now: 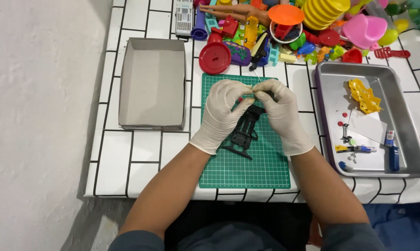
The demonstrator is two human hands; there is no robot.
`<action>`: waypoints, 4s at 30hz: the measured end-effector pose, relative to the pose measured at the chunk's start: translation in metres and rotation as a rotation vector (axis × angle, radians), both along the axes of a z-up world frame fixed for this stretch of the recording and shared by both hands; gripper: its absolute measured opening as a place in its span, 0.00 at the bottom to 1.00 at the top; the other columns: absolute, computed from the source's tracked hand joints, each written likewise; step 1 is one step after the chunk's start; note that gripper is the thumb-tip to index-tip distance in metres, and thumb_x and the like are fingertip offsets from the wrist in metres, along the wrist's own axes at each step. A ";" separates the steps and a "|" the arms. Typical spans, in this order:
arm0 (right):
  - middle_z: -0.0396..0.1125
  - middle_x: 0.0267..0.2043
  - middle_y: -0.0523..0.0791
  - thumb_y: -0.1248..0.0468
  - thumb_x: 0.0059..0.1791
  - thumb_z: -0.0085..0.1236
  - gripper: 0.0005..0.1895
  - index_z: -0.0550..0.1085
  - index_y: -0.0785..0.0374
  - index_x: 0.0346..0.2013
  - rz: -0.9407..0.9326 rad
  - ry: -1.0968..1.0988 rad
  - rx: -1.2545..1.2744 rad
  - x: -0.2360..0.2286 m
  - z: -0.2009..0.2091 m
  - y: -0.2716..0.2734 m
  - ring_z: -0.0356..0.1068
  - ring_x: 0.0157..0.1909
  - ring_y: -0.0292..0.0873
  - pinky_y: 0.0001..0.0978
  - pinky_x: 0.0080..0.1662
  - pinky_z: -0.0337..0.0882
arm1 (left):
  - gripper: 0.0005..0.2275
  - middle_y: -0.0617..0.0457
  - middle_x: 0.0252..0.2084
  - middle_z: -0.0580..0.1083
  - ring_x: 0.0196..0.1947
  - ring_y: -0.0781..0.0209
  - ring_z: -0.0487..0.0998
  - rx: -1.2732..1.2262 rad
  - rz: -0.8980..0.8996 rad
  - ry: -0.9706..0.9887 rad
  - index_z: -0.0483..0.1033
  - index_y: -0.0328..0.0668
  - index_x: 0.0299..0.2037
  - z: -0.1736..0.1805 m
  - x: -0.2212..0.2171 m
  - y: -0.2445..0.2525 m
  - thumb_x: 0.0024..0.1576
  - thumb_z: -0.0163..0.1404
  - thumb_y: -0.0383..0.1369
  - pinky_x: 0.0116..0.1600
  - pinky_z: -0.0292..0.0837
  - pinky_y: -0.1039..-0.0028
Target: The person assembles a black plastic toy chassis on a green cutting mat, attaching red wheels and black components by hand. They pick up parts from a metal tray and fit them onto the main frame, occasionally adjusting the assembly.
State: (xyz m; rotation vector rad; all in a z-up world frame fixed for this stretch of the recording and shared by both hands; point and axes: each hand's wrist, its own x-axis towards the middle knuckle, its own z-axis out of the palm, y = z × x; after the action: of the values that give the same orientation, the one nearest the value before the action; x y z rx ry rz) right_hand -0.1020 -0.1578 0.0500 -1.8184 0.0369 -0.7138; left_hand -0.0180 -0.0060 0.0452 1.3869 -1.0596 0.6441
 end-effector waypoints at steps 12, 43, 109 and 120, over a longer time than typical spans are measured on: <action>0.70 0.39 0.51 0.70 0.54 0.60 0.06 0.75 0.72 0.38 0.057 -0.006 0.136 0.001 -0.012 0.001 0.72 0.40 0.41 0.36 0.46 0.77 | 0.03 0.60 0.37 0.78 0.42 0.58 0.77 0.065 -0.002 0.004 0.78 0.46 0.38 0.003 0.000 -0.003 0.58 0.59 0.30 0.57 0.69 0.66; 0.73 0.38 0.48 0.71 0.50 0.64 0.05 0.78 0.70 0.39 0.069 0.136 0.353 -0.007 -0.015 -0.001 0.75 0.37 0.36 0.28 0.43 0.78 | 0.02 0.57 0.37 0.78 0.42 0.54 0.77 0.042 -0.027 -0.024 0.77 0.43 0.37 -0.004 -0.003 -0.011 0.59 0.56 0.30 0.56 0.69 0.65; 0.73 0.38 0.50 0.78 0.47 0.66 0.06 0.79 0.67 0.35 -0.021 -0.087 -0.254 -0.012 0.018 -0.010 0.75 0.46 0.51 0.41 0.52 0.73 | 0.20 0.52 0.45 0.76 0.43 0.67 0.78 0.338 -0.255 1.221 0.75 0.42 0.57 0.008 -0.039 -0.011 0.55 0.60 0.32 0.46 0.76 0.76; 0.74 0.42 0.51 0.76 0.50 0.65 0.04 0.79 0.67 0.36 -0.069 -0.106 -0.297 -0.009 0.016 0.000 0.76 0.47 0.53 0.44 0.51 0.74 | 0.25 0.49 0.48 0.77 0.44 0.68 0.76 0.206 -0.238 1.074 0.65 0.41 0.67 -0.005 -0.053 -0.016 0.58 0.56 0.26 0.42 0.72 0.83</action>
State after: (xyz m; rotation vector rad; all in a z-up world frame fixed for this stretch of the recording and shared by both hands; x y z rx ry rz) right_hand -0.1114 -0.1574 0.0661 -2.0657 -0.0808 -0.9015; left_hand -0.0710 -0.0224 0.0405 1.4517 -0.3926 -0.4021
